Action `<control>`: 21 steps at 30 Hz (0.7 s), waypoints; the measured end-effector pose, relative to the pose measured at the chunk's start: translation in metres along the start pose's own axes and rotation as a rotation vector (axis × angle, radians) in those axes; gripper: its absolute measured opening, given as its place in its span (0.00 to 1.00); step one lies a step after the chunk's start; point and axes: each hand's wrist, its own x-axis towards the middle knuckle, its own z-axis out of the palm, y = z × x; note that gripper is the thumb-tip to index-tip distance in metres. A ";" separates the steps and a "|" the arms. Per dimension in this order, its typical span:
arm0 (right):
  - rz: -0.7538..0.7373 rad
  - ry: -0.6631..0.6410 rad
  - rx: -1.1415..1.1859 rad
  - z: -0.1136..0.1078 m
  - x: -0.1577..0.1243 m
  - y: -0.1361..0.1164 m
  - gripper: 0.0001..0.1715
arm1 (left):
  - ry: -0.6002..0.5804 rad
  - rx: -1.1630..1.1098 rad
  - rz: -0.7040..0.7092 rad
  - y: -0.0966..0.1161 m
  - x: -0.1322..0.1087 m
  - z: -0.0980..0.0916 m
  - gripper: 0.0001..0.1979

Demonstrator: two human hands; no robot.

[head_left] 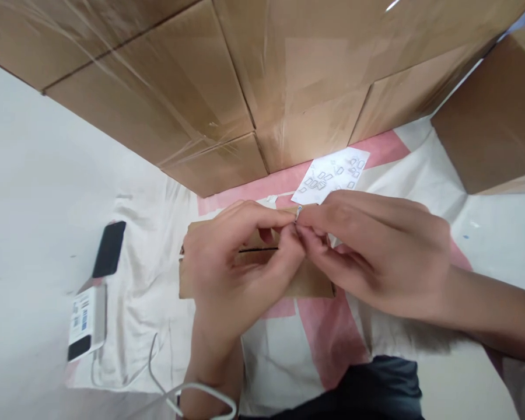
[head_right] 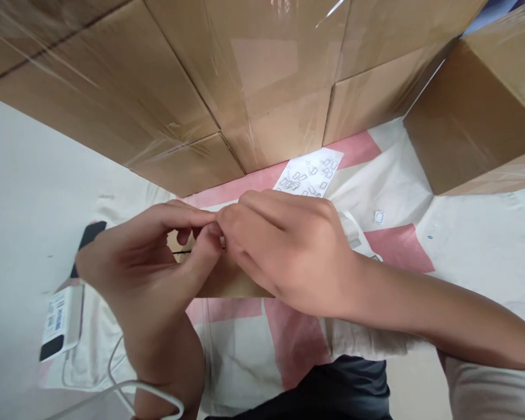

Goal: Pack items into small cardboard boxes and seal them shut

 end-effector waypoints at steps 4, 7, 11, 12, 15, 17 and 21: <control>-0.015 -0.016 0.066 -0.001 0.000 0.002 0.15 | -0.012 0.021 -0.018 0.003 0.000 0.001 0.07; -0.003 -0.009 0.109 -0.001 -0.001 0.002 0.14 | -0.006 0.052 -0.006 0.004 0.000 0.000 0.08; 0.066 -0.017 0.144 -0.001 -0.002 0.000 0.12 | -0.039 0.108 0.022 0.001 0.001 -0.004 0.07; 0.079 -0.015 0.149 -0.001 -0.002 -0.001 0.11 | -0.051 0.119 0.039 0.000 0.002 -0.004 0.07; 0.092 0.022 0.164 0.000 -0.002 -0.001 0.09 | -0.085 0.135 0.120 -0.004 0.004 -0.006 0.06; 0.112 0.021 0.209 0.000 -0.002 -0.001 0.10 | -0.106 0.155 0.188 -0.006 0.005 -0.007 0.08; 0.213 -0.076 0.359 -0.005 0.000 -0.003 0.10 | -0.136 0.239 0.294 -0.007 0.004 -0.010 0.09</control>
